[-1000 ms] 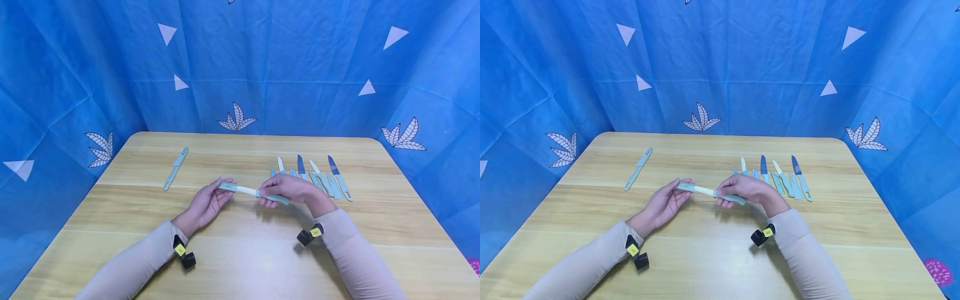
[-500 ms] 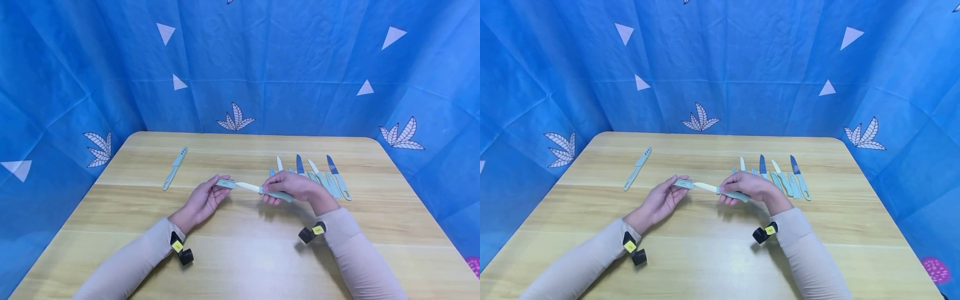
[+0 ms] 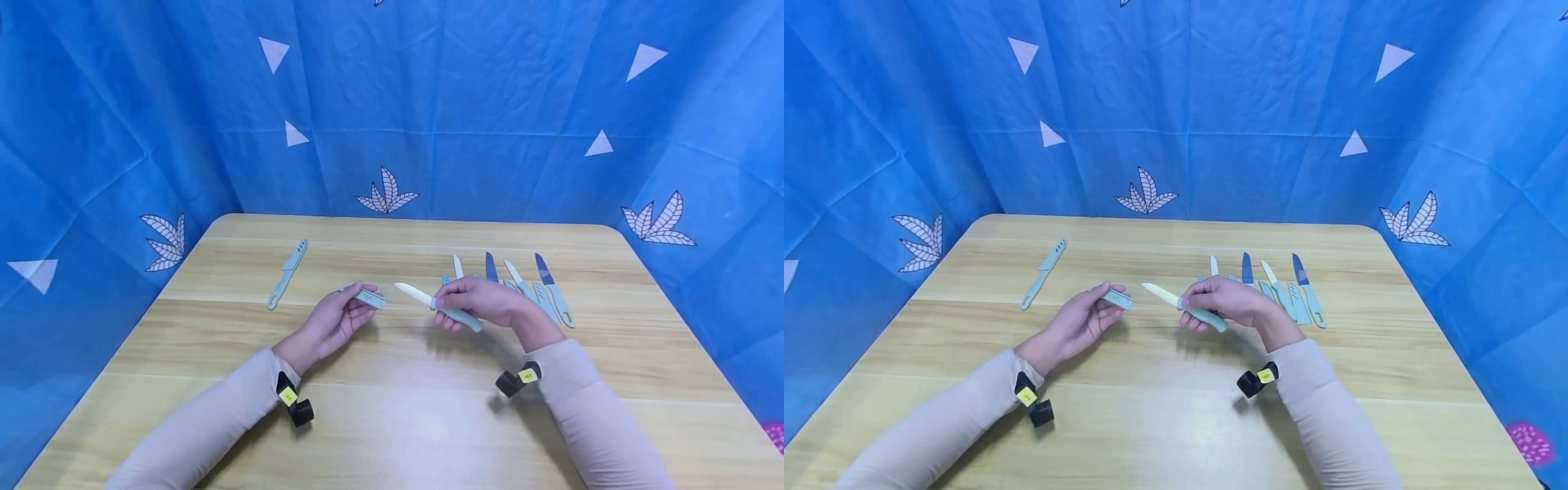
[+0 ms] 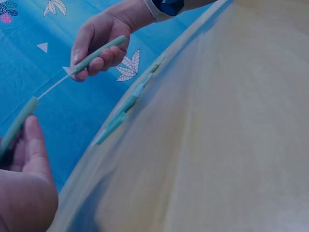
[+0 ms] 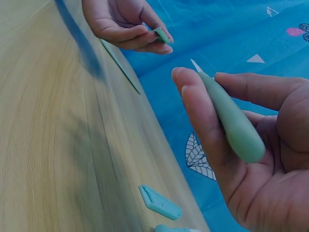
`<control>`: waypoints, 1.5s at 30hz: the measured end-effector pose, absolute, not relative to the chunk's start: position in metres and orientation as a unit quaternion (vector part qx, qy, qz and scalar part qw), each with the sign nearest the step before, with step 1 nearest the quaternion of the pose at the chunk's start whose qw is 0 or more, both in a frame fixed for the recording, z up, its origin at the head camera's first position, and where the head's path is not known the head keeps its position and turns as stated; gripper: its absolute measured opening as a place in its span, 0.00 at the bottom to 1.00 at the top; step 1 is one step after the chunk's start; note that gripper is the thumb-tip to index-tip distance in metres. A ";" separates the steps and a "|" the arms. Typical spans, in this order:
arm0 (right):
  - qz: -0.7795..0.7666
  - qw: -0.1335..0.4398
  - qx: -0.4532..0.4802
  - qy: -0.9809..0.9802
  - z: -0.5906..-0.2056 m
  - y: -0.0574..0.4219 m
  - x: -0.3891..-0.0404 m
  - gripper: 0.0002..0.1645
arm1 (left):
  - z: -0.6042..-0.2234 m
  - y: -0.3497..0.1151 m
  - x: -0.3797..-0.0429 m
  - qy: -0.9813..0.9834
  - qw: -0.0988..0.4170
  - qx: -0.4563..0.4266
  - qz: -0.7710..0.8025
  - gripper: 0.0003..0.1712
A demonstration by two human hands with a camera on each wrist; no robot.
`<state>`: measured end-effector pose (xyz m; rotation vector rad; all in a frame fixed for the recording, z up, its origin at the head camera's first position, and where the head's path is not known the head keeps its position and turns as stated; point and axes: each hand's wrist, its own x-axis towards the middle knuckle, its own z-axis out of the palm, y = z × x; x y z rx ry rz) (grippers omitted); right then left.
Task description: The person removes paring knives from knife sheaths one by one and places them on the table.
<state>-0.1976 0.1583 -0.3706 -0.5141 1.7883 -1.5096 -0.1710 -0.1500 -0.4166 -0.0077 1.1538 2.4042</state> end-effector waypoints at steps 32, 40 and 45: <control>-0.570 0.262 -0.116 0.770 -0.355 0.158 -0.210 0.18 | -0.390 -0.140 -0.197 0.566 0.260 0.028 0.782 0.17; -0.568 0.256 -0.106 0.775 -0.353 0.152 -0.215 0.22 | -0.387 -0.133 -0.210 0.596 0.248 0.021 0.763 0.16; -0.563 0.251 -0.098 0.781 -0.355 0.149 -0.219 0.23 | -0.386 -0.130 -0.219 0.629 0.247 0.026 0.737 0.17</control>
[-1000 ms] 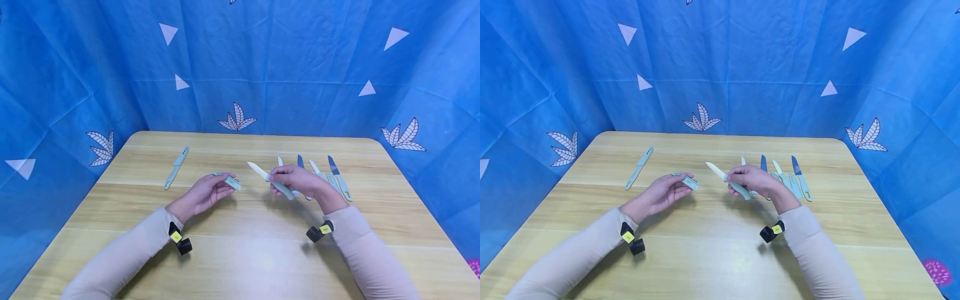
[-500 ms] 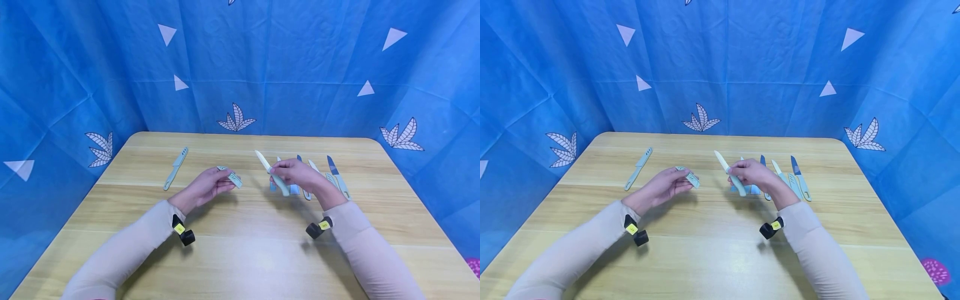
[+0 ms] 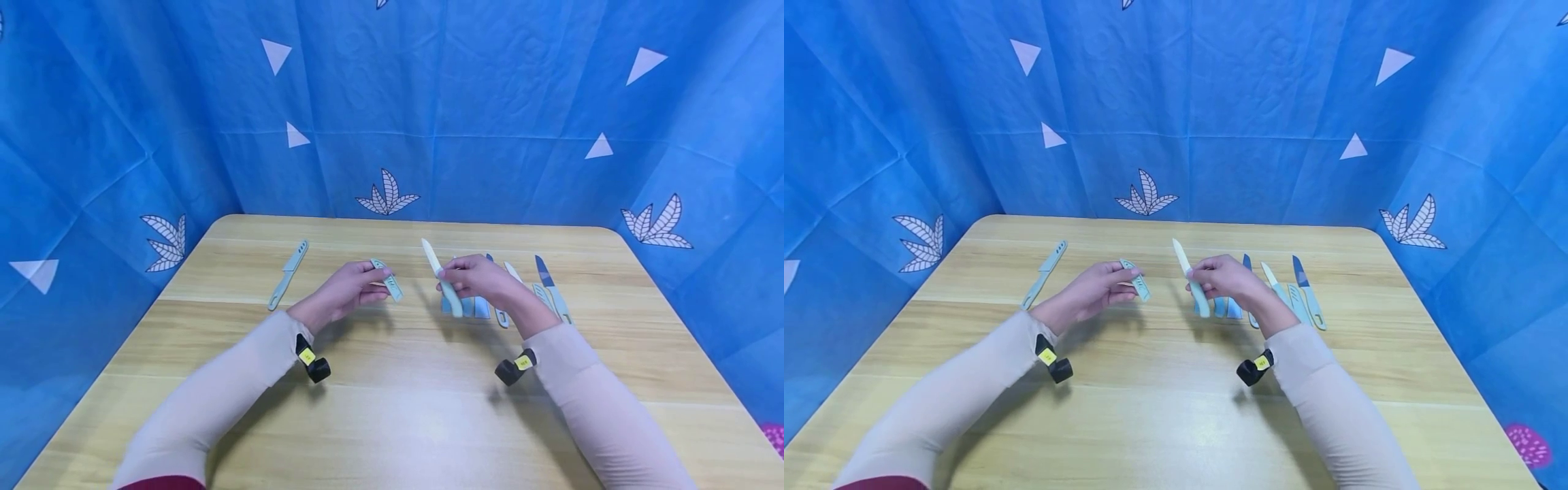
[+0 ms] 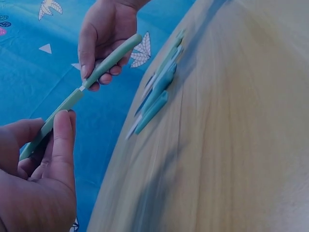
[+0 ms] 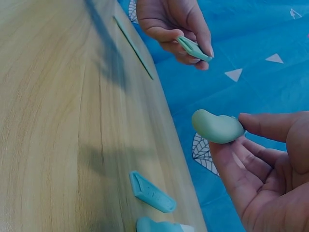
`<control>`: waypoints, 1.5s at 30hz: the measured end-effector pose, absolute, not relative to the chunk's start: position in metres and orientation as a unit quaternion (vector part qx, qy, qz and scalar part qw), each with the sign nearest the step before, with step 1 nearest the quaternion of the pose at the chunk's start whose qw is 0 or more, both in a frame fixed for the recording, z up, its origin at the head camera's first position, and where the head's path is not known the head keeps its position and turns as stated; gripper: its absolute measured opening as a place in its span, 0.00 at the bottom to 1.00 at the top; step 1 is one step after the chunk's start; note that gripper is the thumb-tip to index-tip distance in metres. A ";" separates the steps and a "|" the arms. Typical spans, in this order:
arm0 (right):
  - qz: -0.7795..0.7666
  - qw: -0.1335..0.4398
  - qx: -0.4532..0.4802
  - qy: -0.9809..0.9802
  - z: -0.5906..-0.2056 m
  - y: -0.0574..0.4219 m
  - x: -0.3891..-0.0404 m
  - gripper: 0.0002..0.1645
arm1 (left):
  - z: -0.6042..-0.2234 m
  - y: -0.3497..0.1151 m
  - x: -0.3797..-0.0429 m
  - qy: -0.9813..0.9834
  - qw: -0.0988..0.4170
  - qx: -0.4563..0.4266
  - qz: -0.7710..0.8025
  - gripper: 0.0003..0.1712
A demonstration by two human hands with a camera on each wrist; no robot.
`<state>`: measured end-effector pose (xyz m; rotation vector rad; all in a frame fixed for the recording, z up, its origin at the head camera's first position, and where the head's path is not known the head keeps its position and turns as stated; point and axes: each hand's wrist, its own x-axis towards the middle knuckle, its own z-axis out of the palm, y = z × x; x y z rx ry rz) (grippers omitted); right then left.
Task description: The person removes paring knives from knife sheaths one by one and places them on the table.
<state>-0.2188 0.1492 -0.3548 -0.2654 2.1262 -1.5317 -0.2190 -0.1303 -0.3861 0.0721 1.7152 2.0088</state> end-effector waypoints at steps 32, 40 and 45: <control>-0.558 0.235 -0.038 0.795 -0.369 0.138 -0.238 0.22 | -0.394 -0.112 -0.252 0.714 0.268 0.086 0.641 0.11; -0.550 0.243 -0.023 0.799 -0.370 0.135 -0.239 0.23 | -0.395 -0.110 -0.258 0.713 0.296 0.077 0.630 0.11; -0.551 0.245 -0.019 0.798 -0.375 0.134 -0.242 0.22 | -0.395 -0.108 -0.260 0.712 0.305 0.075 0.629 0.09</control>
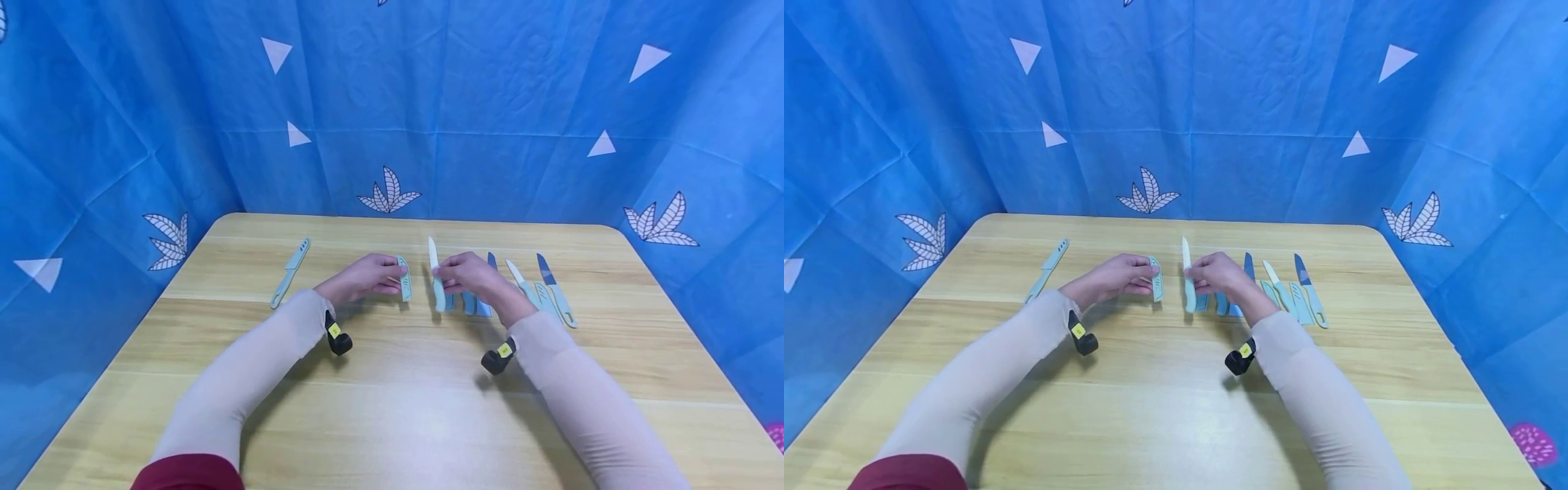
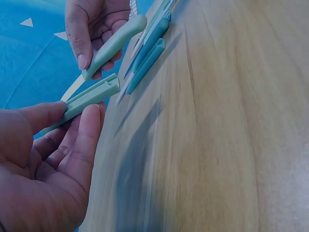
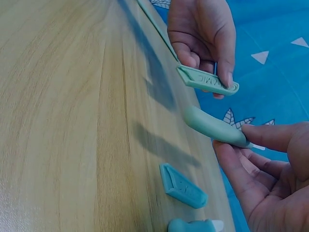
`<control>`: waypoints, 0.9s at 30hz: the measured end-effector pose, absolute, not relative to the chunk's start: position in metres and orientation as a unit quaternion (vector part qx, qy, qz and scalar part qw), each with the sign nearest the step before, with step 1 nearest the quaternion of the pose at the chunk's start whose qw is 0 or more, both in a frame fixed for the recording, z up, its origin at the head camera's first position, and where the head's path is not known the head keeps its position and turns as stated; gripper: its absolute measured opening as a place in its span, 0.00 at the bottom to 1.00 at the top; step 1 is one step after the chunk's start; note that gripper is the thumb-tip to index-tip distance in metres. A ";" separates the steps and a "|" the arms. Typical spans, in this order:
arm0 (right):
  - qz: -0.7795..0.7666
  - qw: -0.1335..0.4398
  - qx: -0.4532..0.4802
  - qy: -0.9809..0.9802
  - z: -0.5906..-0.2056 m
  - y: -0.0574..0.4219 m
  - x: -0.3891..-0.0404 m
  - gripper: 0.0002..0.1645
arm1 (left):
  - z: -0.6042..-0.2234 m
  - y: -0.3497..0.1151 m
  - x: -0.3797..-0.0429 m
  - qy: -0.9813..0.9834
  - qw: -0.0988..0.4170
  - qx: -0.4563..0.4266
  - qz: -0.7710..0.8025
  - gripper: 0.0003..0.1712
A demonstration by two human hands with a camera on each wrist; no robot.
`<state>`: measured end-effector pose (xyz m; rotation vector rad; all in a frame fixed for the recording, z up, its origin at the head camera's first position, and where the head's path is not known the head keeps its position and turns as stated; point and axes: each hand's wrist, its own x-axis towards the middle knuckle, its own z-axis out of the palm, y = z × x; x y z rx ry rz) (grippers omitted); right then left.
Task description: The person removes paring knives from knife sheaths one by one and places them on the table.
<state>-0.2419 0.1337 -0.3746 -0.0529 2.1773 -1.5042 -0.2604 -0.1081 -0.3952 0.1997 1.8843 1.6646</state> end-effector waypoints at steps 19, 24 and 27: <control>-0.554 0.245 -0.006 0.796 -0.382 0.126 -0.246 0.18 | -0.401 -0.101 -0.269 0.716 0.317 0.087 0.617 0.09; -0.552 0.244 0.002 0.797 -0.385 0.124 -0.249 0.18 | -0.404 -0.099 -0.272 0.719 0.324 0.088 0.609 0.10; -0.551 0.244 0.004 0.798 -0.388 0.124 -0.251 0.19 | -0.407 -0.097 -0.274 0.722 0.330 0.085 0.601 0.11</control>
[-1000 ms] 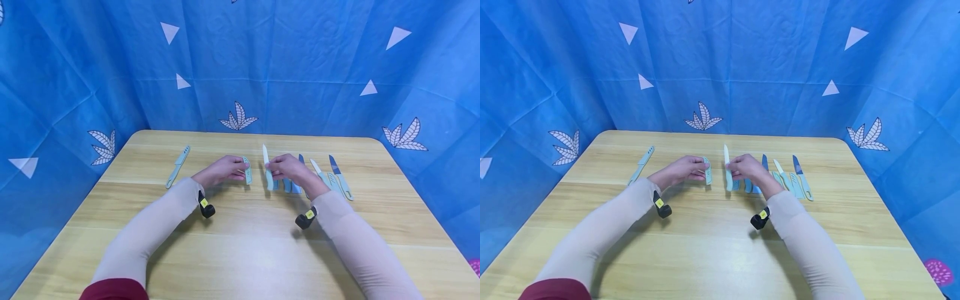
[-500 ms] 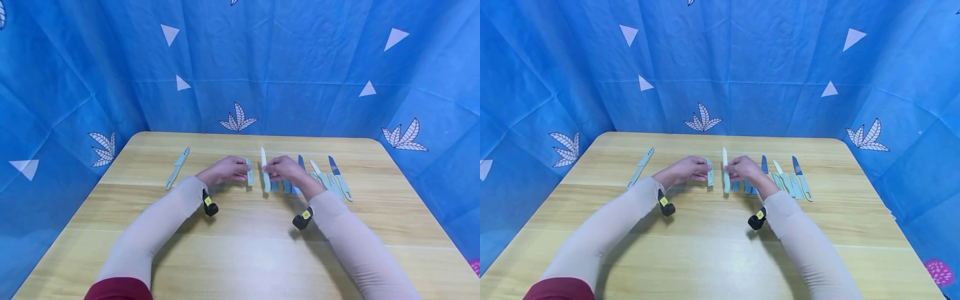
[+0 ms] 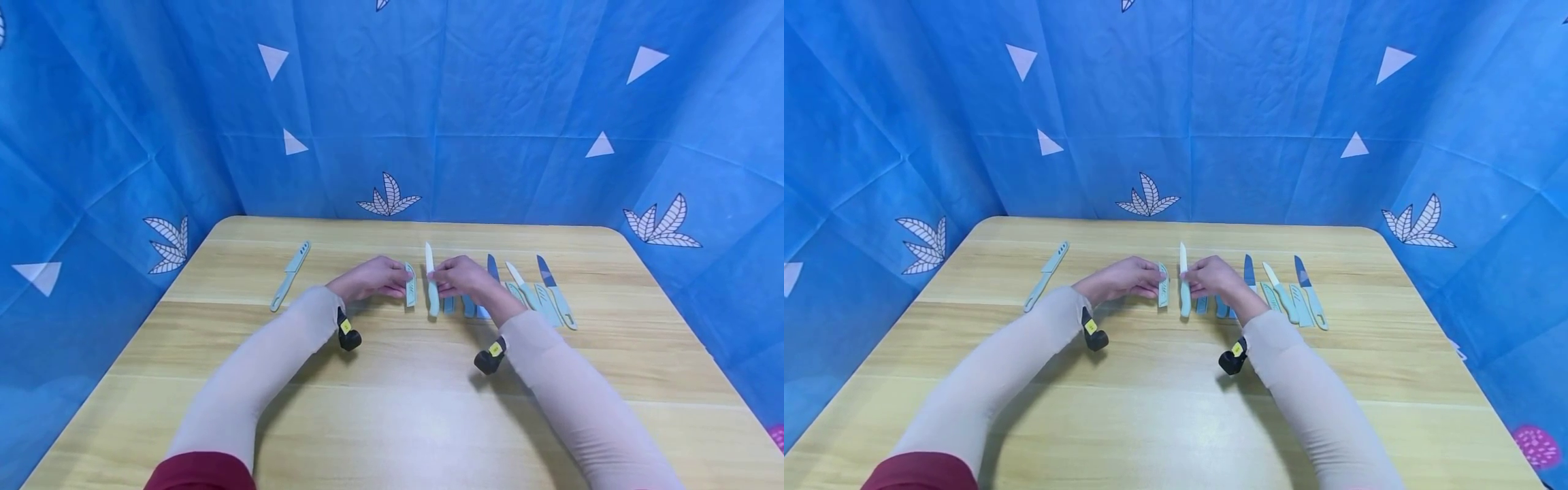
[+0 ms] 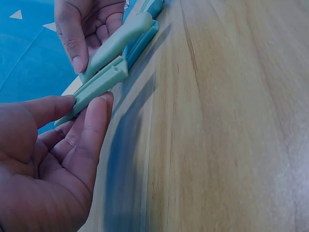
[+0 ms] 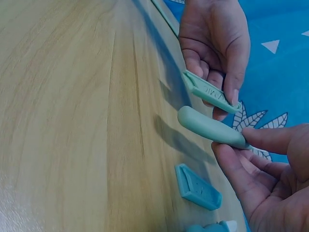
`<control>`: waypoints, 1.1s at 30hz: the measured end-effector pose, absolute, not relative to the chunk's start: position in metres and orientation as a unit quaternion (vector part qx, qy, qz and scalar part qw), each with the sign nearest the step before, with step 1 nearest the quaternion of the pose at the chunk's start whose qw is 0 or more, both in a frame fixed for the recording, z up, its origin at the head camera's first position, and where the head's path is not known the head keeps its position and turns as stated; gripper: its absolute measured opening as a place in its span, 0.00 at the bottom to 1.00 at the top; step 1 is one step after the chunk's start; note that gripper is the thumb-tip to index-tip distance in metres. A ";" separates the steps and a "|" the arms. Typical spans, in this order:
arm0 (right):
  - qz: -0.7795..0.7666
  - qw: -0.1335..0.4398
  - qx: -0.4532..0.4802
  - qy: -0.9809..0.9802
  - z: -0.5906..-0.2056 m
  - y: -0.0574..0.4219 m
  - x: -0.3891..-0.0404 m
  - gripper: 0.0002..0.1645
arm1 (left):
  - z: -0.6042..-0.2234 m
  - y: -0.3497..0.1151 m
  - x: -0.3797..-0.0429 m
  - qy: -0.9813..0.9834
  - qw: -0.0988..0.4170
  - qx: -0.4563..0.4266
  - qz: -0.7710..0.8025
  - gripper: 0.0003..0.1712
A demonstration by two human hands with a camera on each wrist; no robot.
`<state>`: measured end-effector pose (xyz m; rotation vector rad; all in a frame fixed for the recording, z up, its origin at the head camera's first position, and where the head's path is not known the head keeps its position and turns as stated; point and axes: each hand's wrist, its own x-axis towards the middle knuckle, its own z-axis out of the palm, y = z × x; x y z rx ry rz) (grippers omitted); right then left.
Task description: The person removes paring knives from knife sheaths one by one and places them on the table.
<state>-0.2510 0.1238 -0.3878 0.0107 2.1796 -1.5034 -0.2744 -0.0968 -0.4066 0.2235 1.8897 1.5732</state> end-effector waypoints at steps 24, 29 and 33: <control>-0.513 0.222 0.023 0.829 -0.397 0.121 -0.254 0.14 | -0.416 -0.078 -0.276 0.795 0.307 0.095 0.515 0.11; -0.504 0.207 0.018 0.839 -0.398 0.122 -0.253 0.14 | -0.415 -0.074 -0.276 0.817 0.287 0.096 0.491 0.10; -0.485 0.194 0.010 0.853 -0.399 0.120 -0.252 0.14 | -0.413 -0.071 -0.275 0.835 0.271 0.095 0.469 0.09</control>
